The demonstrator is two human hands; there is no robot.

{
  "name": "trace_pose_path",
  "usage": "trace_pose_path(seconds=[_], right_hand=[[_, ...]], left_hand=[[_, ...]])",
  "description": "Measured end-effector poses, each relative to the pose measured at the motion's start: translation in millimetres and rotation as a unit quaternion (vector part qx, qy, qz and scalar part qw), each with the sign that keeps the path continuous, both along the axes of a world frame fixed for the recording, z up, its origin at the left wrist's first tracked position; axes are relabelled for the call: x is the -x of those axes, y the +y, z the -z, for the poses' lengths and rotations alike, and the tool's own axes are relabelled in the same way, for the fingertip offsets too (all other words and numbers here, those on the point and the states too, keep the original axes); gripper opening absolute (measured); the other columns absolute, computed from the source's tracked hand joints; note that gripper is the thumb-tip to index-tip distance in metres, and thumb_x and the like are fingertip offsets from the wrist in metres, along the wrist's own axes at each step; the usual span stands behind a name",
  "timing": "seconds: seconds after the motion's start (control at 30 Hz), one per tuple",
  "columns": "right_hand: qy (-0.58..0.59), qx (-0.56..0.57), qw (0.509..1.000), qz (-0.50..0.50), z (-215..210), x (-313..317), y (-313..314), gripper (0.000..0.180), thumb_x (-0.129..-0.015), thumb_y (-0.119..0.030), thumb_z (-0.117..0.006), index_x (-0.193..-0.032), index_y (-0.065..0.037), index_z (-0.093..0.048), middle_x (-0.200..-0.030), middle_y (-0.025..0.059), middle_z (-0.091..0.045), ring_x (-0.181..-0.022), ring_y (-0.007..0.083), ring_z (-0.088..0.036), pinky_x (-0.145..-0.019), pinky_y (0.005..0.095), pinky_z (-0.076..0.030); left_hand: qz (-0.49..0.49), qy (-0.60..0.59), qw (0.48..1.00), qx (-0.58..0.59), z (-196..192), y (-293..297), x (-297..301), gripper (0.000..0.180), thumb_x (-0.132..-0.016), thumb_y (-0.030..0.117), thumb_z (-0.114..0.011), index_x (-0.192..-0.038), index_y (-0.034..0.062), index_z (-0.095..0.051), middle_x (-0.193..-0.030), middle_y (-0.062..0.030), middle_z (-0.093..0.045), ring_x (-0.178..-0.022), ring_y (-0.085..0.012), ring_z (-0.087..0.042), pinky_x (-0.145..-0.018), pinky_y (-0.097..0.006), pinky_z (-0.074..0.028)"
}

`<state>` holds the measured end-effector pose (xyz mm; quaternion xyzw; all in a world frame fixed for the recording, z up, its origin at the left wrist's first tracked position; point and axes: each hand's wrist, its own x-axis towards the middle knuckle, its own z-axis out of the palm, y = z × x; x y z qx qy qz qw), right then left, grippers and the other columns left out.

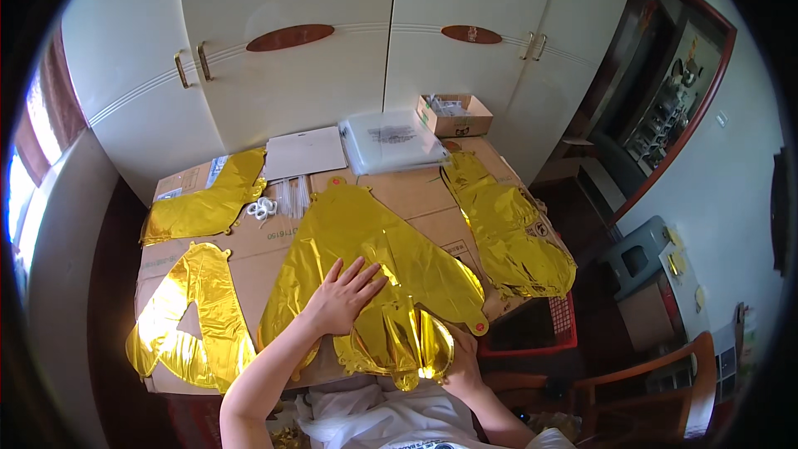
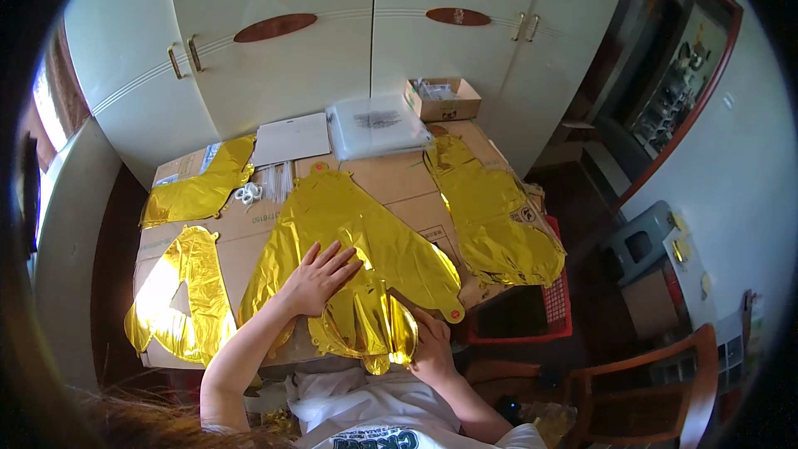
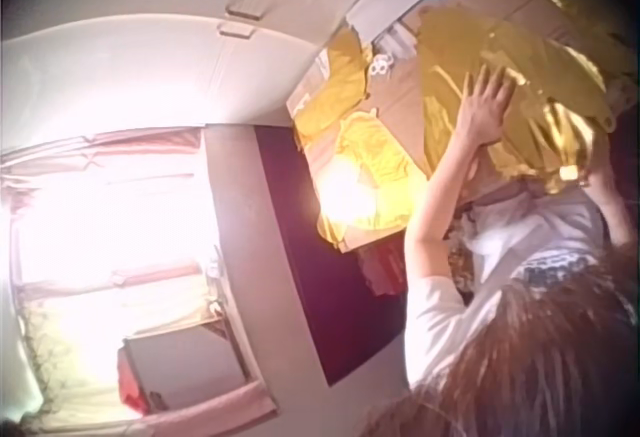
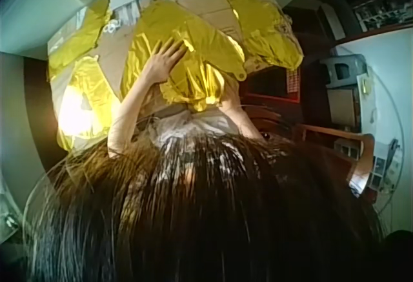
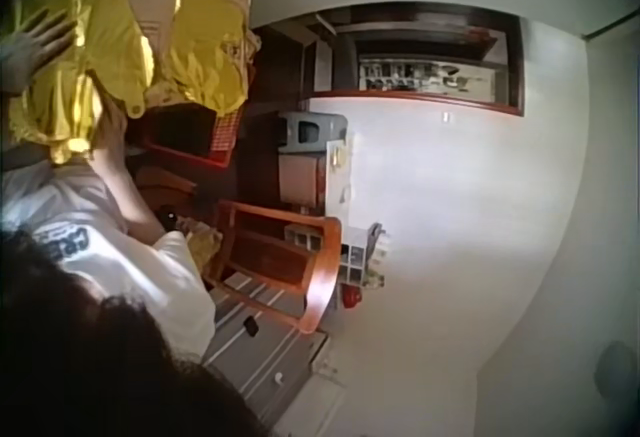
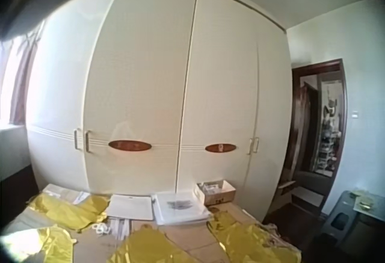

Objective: Folding and arranging gold foil balloons on a workspace.

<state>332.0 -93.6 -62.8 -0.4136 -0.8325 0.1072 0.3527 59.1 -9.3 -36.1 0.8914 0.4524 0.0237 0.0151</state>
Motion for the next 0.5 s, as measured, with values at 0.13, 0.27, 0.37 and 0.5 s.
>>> trace_pose_path(seconds=[0.13, 0.27, 0.37, 0.5], right_hand=[[-0.046, 0.035, 0.998, -0.036, 8, -4, 8, 0.050, -0.081, -0.028, -0.064, -0.127, -0.011, -0.055, -0.131, 0.0122, -0.055, -0.123, 0.0314, -0.049, -0.108, 0.0505, -0.028], [-0.041, 0.027, 0.996, -0.070, 12, 3, 9, 0.051, -0.084, -0.028, -0.063, -0.131, -0.013, -0.053, -0.137, 0.0128, -0.050, -0.133, 0.0308, -0.042, -0.112, 0.0538, -0.024], [-0.106, 0.059, 0.989, -0.079, 14, 3, 9, 0.051, -0.084, -0.029, -0.064, -0.131, -0.012, -0.053, -0.140, 0.0123, -0.048, -0.133, 0.0306, -0.041, -0.111, 0.0542, -0.024], [-0.097, 0.046, 0.989, -0.098, 0, 7, 12, 0.048, -0.085, -0.028, -0.063, -0.129, -0.011, -0.055, -0.138, 0.0124, -0.049, -0.133, 0.0296, -0.041, -0.111, 0.0537, -0.025]], left_hand=[[0.000, 0.012, 1.000, 0.001, -1, 0, 0, 0.078, -0.078, 0.013, -0.059, -0.150, 0.0161, -0.028, -0.155, -0.0093, -0.027, -0.144, -0.0325, -0.023, -0.115, -0.055, -0.018], [0.008, 0.088, 0.996, 0.012, -9, 1, -1, 0.097, -0.068, 0.009, -0.068, -0.152, 0.0192, -0.019, -0.157, -0.0072, -0.023, -0.144, -0.0313, -0.022, -0.115, -0.054, -0.020], [0.010, 0.097, 0.995, 0.005, -8, 0, 1, 0.106, -0.064, 0.008, -0.072, -0.153, 0.0209, -0.015, -0.157, -0.0061, -0.022, -0.145, -0.0307, -0.022, -0.115, -0.054, -0.021], [0.015, 0.066, 0.997, -0.037, 5, 3, 4, 0.103, -0.067, 0.007, -0.071, -0.153, 0.0215, -0.016, -0.157, -0.0052, -0.023, -0.144, -0.0304, -0.023, -0.115, -0.053, -0.023]])
